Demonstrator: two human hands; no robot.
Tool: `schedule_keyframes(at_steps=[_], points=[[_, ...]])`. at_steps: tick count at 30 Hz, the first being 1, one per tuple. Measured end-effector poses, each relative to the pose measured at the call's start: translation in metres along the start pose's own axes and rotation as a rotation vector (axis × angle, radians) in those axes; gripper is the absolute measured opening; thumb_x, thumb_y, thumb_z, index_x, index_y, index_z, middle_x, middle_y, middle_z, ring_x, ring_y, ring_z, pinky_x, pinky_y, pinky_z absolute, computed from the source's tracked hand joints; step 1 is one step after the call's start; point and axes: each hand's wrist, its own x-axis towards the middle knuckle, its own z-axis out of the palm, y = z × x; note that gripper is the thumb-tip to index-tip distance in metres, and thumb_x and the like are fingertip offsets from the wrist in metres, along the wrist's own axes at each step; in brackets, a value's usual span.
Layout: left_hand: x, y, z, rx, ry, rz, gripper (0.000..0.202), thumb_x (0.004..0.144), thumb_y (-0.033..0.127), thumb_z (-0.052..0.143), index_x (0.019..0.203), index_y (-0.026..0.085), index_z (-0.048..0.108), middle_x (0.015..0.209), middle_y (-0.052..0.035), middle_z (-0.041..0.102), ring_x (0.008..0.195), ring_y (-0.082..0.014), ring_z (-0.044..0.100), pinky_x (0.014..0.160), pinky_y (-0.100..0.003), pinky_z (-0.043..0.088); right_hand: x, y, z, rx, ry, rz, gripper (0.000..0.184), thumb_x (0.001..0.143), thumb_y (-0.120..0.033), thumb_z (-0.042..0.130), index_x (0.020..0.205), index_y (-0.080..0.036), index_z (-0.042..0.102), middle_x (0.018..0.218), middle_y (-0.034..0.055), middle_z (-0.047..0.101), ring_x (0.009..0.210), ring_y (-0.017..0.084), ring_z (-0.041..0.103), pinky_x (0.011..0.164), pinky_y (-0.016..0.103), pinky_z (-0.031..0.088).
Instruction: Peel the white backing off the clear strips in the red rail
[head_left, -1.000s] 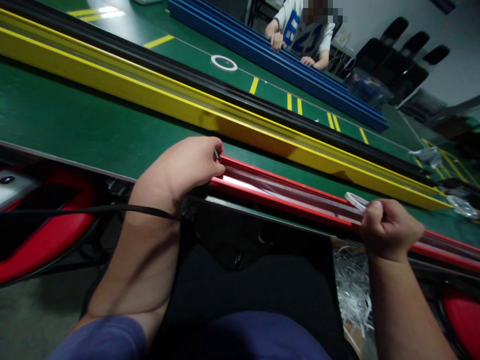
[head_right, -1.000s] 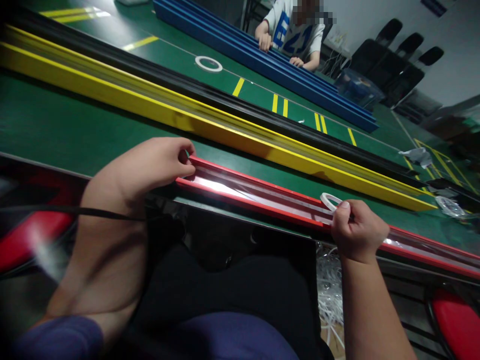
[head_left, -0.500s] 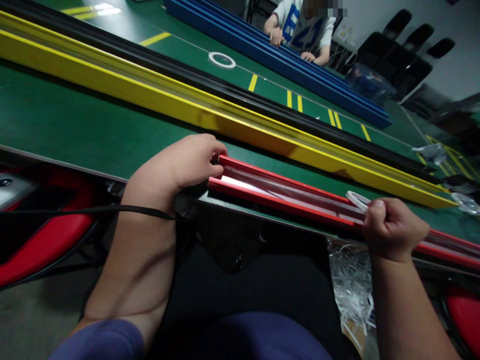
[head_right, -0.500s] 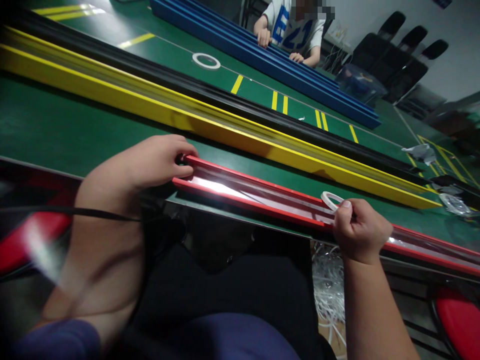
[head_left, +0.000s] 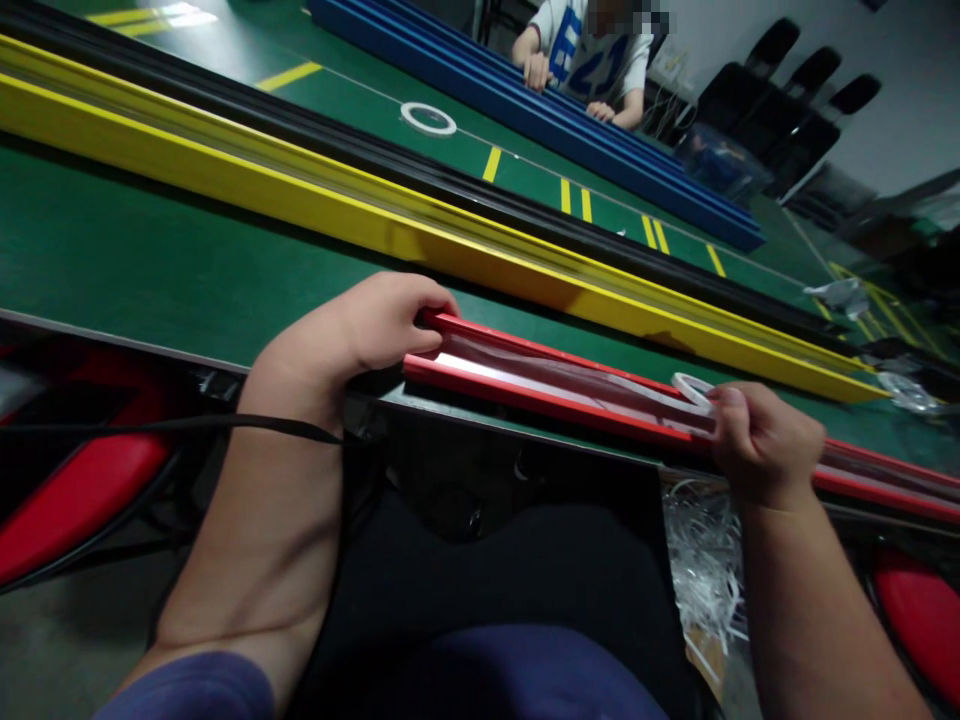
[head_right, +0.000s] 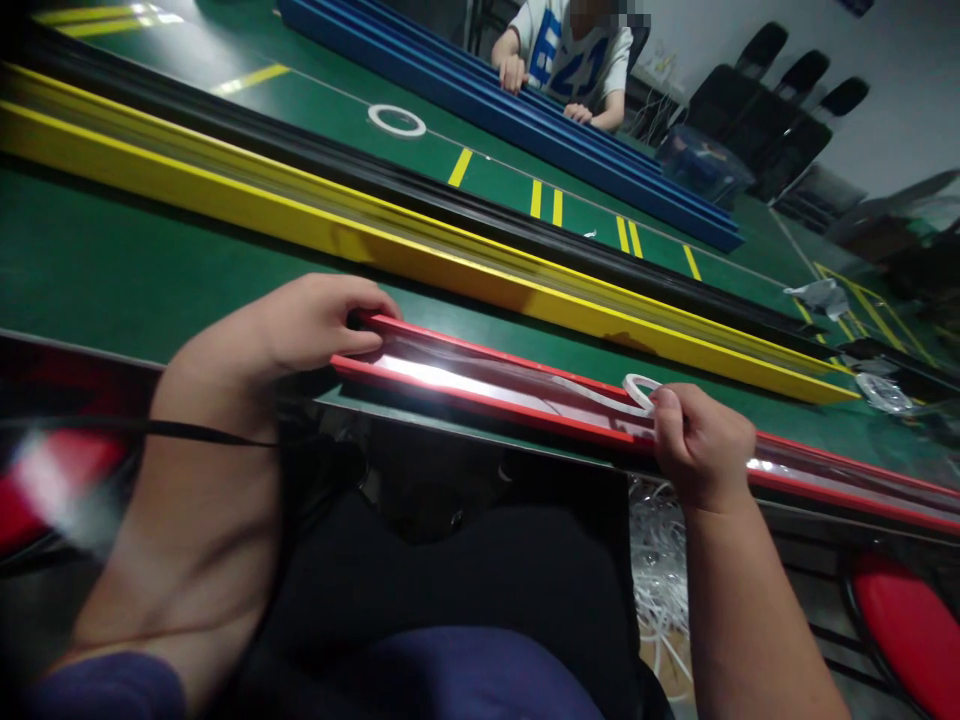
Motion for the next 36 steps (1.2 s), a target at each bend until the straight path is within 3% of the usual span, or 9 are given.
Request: schedule_keyframes(at_steps=[3, 6, 8, 12, 16, 23, 32, 36], points=[[0.000, 0.002, -0.003, -0.001, -0.023, -0.017, 0.038, 0.074, 0.036, 0.055, 0.100, 0.019, 0.076, 0.089, -0.0026, 0.073, 0.079, -0.0182, 0.065, 0.071, -0.026, 0.046, 0.007, 0.002, -0.017, -0.101, -0.184, -0.047, 0.049, 0.102, -0.053, 0.044, 0.107, -0.019, 0.080, 0.086, 0.0072, 0.076, 0.075, 0.019, 0.069, 0.064, 0.026, 0.040], [0.002, 0.002, -0.004, -0.013, -0.044, -0.040, 0.038, 0.073, 0.036, 0.056, 0.099, 0.019, 0.076, 0.087, -0.0029, 0.073, 0.078, -0.0186, 0.065, 0.071, -0.027, 0.046, 0.013, 0.005, -0.038, -0.308, -0.304, 0.049, 0.054, 0.101, -0.063, 0.047, 0.132, -0.028, 0.074, 0.089, 0.0058, 0.077, 0.074, 0.022, 0.070, 0.057, 0.029, 0.035], [0.003, 0.003, -0.005, -0.023, -0.061, -0.057, 0.039, 0.072, 0.037, 0.056, 0.100, 0.019, 0.077, 0.087, -0.0032, 0.073, 0.078, -0.0191, 0.065, 0.071, -0.027, 0.047, 0.015, 0.007, -0.049, -0.322, -0.398, 0.094, 0.056, 0.101, -0.066, 0.045, 0.138, -0.033, 0.070, 0.098, 0.0062, 0.078, 0.081, 0.025, 0.072, 0.059, 0.030, 0.038], [0.005, 0.003, -0.005, -0.045, -0.106, -0.094, 0.042, 0.071, 0.038, 0.056, 0.103, 0.019, 0.077, 0.090, -0.0040, 0.074, 0.079, -0.0209, 0.065, 0.071, -0.028, 0.049, 0.015, 0.017, -0.052, -0.044, -0.564, 0.194, 0.058, 0.100, -0.066, 0.045, 0.140, -0.033, 0.069, 0.123, 0.0052, 0.075, 0.110, 0.031, 0.072, 0.084, 0.038, 0.054], [0.007, 0.001, -0.004, -0.033, -0.117, -0.097, 0.041, 0.072, 0.039, 0.056, 0.102, 0.020, 0.077, 0.090, -0.0043, 0.074, 0.079, -0.0211, 0.066, 0.068, -0.028, 0.049, 0.019, 0.025, -0.041, 0.285, -0.728, 0.293, 0.059, 0.096, -0.064, 0.056, 0.144, -0.031, 0.066, 0.143, 0.0024, 0.065, 0.134, 0.032, 0.061, 0.115, 0.047, 0.047], [0.009, -0.012, 0.002, -0.074, -0.113, -0.078, 0.038, 0.073, 0.038, 0.057, 0.101, 0.024, 0.077, 0.092, -0.0021, 0.076, 0.080, -0.0206, 0.068, 0.066, -0.026, 0.050, 0.037, 0.031, -0.034, 0.482, -0.856, 0.285, 0.057, 0.094, -0.055, 0.063, 0.142, -0.025, 0.068, 0.151, 0.0039, 0.057, 0.145, 0.032, 0.050, 0.128, 0.051, 0.033], [0.013, -0.024, 0.006, -0.063, -0.118, -0.070, 0.038, 0.071, 0.036, 0.060, 0.103, 0.025, 0.077, 0.092, -0.0017, 0.077, 0.079, -0.0207, 0.069, 0.064, -0.025, 0.050, 0.045, 0.036, -0.035, 0.523, -0.901, 0.312, 0.054, 0.099, -0.063, 0.054, 0.137, -0.029, 0.072, 0.144, 0.0045, 0.063, 0.134, 0.033, 0.061, 0.122, 0.053, 0.042], [0.014, -0.024, 0.006, -0.071, -0.123, -0.090, 0.038, 0.070, 0.036, 0.060, 0.103, 0.025, 0.077, 0.092, -0.0016, 0.077, 0.079, -0.0206, 0.069, 0.063, -0.025, 0.050, 0.045, 0.036, -0.036, 0.500, -0.916, 0.296, 0.055, 0.096, -0.062, 0.059, 0.140, -0.030, 0.070, 0.147, 0.0036, 0.061, 0.138, 0.032, 0.057, 0.125, 0.051, 0.038]])
